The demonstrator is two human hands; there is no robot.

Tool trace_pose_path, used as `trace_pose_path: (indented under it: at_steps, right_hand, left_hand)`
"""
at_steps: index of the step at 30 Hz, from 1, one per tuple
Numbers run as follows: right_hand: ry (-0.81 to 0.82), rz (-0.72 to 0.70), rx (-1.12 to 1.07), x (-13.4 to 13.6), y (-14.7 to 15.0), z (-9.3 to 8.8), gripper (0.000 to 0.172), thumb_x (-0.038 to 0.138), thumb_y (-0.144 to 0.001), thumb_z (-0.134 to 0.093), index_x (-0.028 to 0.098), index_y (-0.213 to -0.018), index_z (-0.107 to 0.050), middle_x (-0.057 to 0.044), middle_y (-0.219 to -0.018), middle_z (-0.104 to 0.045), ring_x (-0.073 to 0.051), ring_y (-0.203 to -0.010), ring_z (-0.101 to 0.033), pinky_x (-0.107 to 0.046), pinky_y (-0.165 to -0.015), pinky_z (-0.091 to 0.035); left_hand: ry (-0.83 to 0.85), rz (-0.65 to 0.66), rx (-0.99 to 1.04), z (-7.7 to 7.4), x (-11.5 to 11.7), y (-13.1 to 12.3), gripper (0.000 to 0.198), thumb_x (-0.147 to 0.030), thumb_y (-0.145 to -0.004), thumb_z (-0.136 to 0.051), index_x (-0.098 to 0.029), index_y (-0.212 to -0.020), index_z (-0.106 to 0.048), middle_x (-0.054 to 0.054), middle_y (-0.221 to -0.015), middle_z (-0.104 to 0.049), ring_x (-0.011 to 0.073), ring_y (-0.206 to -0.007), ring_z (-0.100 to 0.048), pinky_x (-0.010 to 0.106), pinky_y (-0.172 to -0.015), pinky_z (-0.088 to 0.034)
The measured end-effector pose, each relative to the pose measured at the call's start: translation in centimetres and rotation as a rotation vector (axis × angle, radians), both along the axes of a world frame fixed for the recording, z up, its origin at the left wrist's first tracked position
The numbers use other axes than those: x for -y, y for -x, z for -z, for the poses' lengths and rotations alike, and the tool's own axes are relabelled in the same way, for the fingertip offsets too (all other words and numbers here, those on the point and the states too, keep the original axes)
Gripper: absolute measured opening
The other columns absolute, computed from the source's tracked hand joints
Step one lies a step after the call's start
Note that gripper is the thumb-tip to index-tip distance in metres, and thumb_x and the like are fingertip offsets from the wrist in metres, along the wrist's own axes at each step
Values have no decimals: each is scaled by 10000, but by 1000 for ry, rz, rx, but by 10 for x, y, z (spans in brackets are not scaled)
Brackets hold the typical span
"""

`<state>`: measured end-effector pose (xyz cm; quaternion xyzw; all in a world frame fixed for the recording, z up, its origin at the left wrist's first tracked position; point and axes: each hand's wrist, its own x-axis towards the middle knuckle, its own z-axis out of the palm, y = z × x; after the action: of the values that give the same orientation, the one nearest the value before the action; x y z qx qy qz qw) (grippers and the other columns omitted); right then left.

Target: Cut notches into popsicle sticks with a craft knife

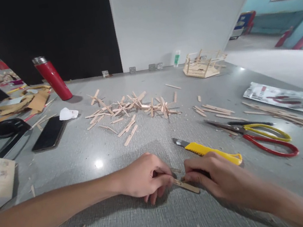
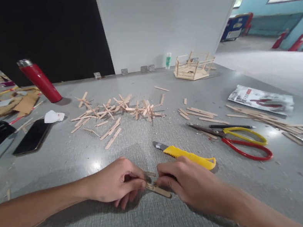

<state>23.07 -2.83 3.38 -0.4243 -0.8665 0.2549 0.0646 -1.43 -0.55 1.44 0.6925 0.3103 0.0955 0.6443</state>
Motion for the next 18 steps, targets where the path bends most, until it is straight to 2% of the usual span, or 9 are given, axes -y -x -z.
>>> trace_pose_path:
  at_steps: [5,10,15,18]
  right_hand:
    - [2,-14,-18,1,1,-5,341,284,-1052,-476,210,-719,-475,66,-629,-495,-94,-613,-467,-238,-587,-343]
    - [-34,-27,-23,0,4,-7,312,230,-1031,-512,206,-720,-511,68,-637,-537,-88,-619,-502,-224,-589,-361]
    - [-181,-5,-6,7,2,0,311,254,-1071,-454,210,-770,-518,56,-663,-562,-102,-607,-511,-260,-576,-344]
    - [-309,-56,1,16,0,7,296,261,-1088,-417,208,-818,-528,42,-695,-547,-119,-580,-460,-309,-570,-309]
  left_hand:
    - [7,8,-17,0,0,1,222,-173,-952,-515,-153,-748,-600,-35,-568,-577,81,-406,-583,122,-344,-421]
    - [5,17,-24,-1,-1,1,207,-174,-952,-528,-164,-764,-613,-45,-564,-570,88,-407,-584,132,-343,-424]
    - [40,20,-16,-2,-2,1,232,-266,-983,-556,-165,-781,-605,-41,-570,-585,95,-404,-592,144,-350,-432]
    - [48,25,8,0,-3,1,244,-315,-998,-556,-165,-813,-612,-34,-587,-601,104,-406,-602,155,-350,-445]
